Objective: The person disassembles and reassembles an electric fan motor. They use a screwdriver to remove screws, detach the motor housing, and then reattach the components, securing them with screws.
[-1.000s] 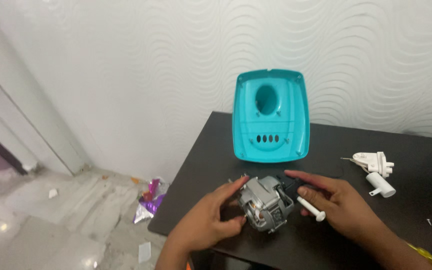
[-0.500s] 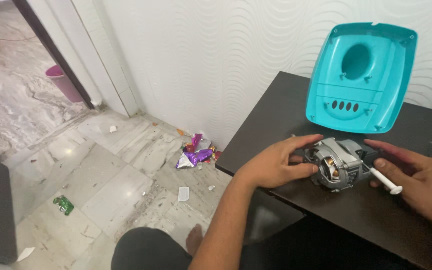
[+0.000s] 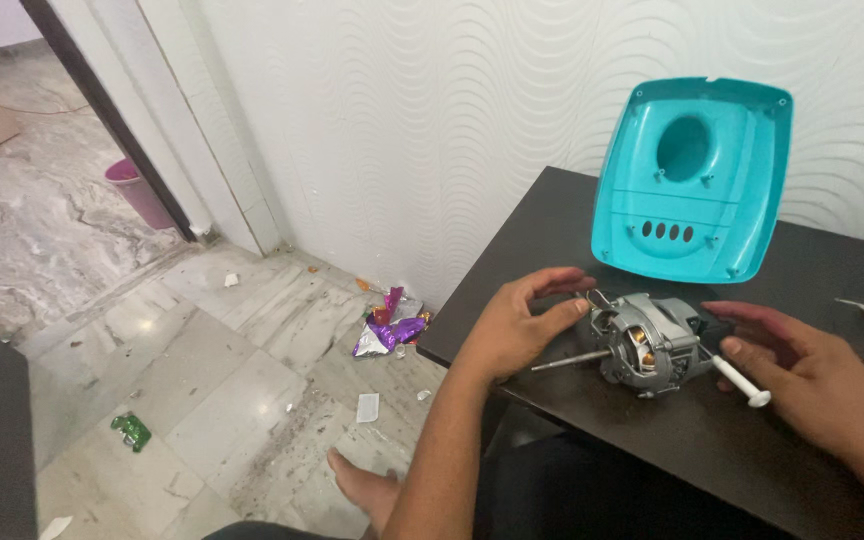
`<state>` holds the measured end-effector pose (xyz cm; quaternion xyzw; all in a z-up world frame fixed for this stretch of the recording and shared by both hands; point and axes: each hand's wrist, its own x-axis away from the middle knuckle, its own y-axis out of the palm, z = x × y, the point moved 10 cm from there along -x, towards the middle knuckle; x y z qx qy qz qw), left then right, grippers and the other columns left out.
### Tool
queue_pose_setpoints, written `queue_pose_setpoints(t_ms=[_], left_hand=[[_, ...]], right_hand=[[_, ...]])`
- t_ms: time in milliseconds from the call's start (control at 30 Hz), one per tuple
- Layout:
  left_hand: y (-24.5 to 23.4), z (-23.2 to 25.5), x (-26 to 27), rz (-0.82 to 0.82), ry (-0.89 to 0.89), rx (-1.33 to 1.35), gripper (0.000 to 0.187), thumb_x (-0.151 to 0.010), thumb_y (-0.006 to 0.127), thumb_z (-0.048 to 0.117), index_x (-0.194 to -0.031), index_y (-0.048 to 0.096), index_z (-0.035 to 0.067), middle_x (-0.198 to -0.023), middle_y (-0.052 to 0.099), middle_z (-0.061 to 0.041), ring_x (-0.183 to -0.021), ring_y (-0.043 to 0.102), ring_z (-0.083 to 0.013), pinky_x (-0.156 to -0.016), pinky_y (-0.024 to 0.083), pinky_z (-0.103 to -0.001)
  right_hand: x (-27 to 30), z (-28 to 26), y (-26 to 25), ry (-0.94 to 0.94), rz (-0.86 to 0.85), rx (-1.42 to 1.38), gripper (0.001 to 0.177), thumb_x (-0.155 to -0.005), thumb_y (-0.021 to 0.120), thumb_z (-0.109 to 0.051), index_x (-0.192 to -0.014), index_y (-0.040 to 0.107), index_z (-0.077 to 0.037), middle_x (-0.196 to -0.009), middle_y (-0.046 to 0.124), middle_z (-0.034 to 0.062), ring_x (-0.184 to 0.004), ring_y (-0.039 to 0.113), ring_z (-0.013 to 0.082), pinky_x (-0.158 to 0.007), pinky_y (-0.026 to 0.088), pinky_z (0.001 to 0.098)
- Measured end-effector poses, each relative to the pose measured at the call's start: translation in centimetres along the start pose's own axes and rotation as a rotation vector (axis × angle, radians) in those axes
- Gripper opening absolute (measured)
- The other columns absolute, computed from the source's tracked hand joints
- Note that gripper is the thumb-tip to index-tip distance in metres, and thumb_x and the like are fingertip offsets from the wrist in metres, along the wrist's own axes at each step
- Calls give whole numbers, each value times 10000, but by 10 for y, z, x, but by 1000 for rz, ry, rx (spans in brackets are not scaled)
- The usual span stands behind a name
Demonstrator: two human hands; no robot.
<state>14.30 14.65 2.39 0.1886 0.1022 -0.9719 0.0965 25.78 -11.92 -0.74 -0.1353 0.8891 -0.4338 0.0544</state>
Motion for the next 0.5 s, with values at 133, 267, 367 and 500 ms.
queue_pose_setpoints(t_ms=[133, 267, 367, 500], left_hand=[[-10, -4, 4, 143, 8, -54, 435, -899, 720, 268, -1247, 697, 6, -1238, 745, -101, -1199, 682, -202, -1046, 497, -338], [-12, -6, 3, 143, -23, -77, 424, -887, 710, 280, -1225, 704, 24, -1202, 753, -93, -1152, 694, -186, -990, 526, -327], [-12, -6, -1, 130, -4, -66, 419, -893, 712, 277, -1222, 703, 17, -1196, 754, -94, -1144, 695, -182, -982, 533, -324], [-13, -5, 5, 152, 36, -70, 426, -904, 714, 269, -1232, 686, -2, -1189, 763, -108, -1120, 705, -184, -956, 548, -324]], right_hand=[[7, -8, -6, -103, 26, -114, 446, -953, 708, -300, -1395, 668, -246, -1059, 766, 107, -914, 764, 198, -843, 576, 364], [9, -13, -6, -118, 33, -164, 441, -938, 708, -314, -1373, 679, -246, -1094, 779, 74, -925, 740, 178, -839, 565, 358], [7, -16, -6, -155, 44, -146, 442, -940, 704, -327, -1374, 677, -248, -1071, 792, 77, -910, 722, 173, -837, 555, 347], [10, -24, -4, -281, 77, -44, 461, -927, 677, -294, -1382, 672, -219, -1085, 763, 91, -984, 684, 153, -865, 528, 336]])
